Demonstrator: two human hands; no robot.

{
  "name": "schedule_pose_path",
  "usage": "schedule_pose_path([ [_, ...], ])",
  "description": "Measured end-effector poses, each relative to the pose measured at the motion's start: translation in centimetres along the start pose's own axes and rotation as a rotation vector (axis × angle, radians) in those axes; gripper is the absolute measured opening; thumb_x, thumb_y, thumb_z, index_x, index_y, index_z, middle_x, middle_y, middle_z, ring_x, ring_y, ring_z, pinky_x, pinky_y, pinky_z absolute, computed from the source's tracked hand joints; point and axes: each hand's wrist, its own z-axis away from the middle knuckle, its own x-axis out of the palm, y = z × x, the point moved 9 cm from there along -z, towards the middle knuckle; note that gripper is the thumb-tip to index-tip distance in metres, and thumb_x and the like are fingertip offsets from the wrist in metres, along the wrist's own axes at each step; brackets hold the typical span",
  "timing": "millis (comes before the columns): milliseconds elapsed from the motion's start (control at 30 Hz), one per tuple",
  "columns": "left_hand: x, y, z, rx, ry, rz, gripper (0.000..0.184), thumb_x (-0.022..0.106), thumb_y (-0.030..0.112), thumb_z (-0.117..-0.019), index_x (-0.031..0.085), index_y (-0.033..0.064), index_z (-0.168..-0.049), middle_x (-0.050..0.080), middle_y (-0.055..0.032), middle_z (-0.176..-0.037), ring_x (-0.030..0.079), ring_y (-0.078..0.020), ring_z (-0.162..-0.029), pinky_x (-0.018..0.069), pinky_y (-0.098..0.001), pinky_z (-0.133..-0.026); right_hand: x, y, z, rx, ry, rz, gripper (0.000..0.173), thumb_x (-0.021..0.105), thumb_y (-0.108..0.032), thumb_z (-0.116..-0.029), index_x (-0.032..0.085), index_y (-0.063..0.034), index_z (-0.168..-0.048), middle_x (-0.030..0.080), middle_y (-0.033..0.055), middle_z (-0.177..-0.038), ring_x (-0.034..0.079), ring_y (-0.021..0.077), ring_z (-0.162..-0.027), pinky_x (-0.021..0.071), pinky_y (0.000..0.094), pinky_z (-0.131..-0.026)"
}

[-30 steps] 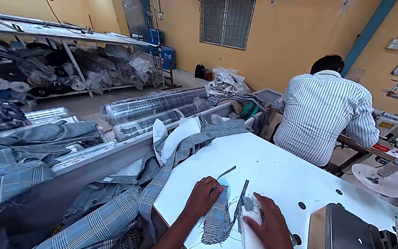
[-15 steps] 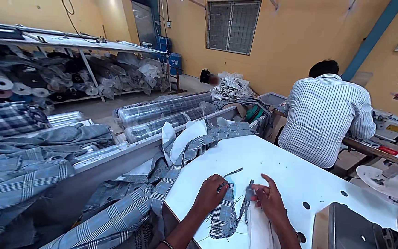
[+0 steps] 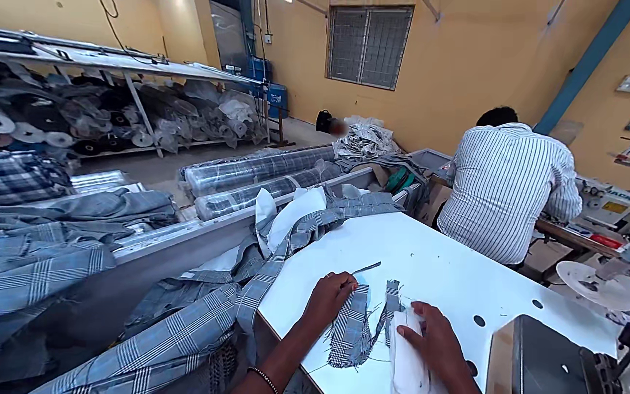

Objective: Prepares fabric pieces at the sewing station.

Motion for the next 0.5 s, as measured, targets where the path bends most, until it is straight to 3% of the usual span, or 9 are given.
schedule_pose_path([
  [33,0.1,0.0,0.0,0.004,-0.009,-0.01,0.03,0.05,0.023,-0.1056,0.07,0.0017,-0.109,0.068,-0.0125,-0.095,0.063,-0.0265,-0.095,0.0467,-0.045,-0.093,0.2,0.1,0.0,0.004,-0.049,0.006,0.062,0.078,-0.029,-0.0902,0.057,0.0001,-0.14,0.062,0.023,-0.133,0.06,0.0406,-0.12,0.0478,0.0535,-0.102],
  [100,0.2,-0.1,-0.1,0.01,-0.018,-0.013,0.031,0.046,0.022,-0.1075,0.067,-0.0003,-0.111,0.065,-0.0152,-0.095,0.062,-0.0291,-0.095,0.0468,-0.0468,-0.093,0.4,0.0,0.1,0.014,-0.128,-0.002,0.05,0.073,-0.023,-0.0936,0.061,-0.0009,-0.137,0.063,0.0227,-0.13,0.06,0.0385,-0.12,0.0465,0.0525,-0.104],
  [200,0.3,-0.3,-0.1,0.026,-0.005,-0.019,0.03,0.043,0.021,-0.1085,0.064,-0.001,-0.111,0.065,-0.0167,-0.094,0.063,-0.0305,-0.093,0.0483,-0.0481,-0.091,0.2,-0.7,0.2,0.009,-0.071,-0.038,0.035,0.074,-0.018,-0.0921,0.065,0.0013,-0.12,0.069,0.0195,-0.109,0.068,0.033,-0.099,0.0528,0.0519,-0.091],
  [333,0.2,-0.4,-0.1,-0.006,-0.004,-0.036,0.031,0.043,0.021,-0.1085,0.063,-0.0016,-0.112,0.065,-0.0173,-0.094,0.063,-0.0303,-0.092,0.0492,-0.0465,-0.09,-0.6,-0.8,0.3,0.02,0.084,-0.079,0.034,0.08,-0.025,-0.089,0.067,0.0017,-0.107,0.066,0.013,-0.087,0.063,0.0263,-0.078,0.0519,0.0468,-0.074],
  [433,0.3,-0.3,-0.3,-0.052,-0.042,-0.048,0.033,0.041,0.023,-0.1093,0.062,-0.001,-0.113,0.064,-0.0172,-0.096,0.063,-0.0299,-0.094,0.0491,-0.0456,-0.091,-0.6,-0.6,0.0,0.044,0.13,-0.114,0.032,0.081,-0.026,-0.0887,0.069,0.0007,-0.101,0.069,0.0134,-0.088,0.066,0.0251,-0.075,0.054,0.046,-0.073],
  [500,0.4,-0.5,-0.2,-0.062,-0.041,-0.052,0.033,0.041,0.025,-0.1092,0.062,-0.0008,-0.113,0.064,-0.017,-0.096,0.062,-0.0294,-0.092,0.0491,-0.0453,-0.09,-0.4,-1.0,0.0,0.014,0.145,-0.158,0.032,0.08,-0.021,-0.0887,0.065,0.0038,-0.1,0.064,0.0165,-0.092,0.062,0.0264,-0.077,0.0524,0.0453,-0.074],
])
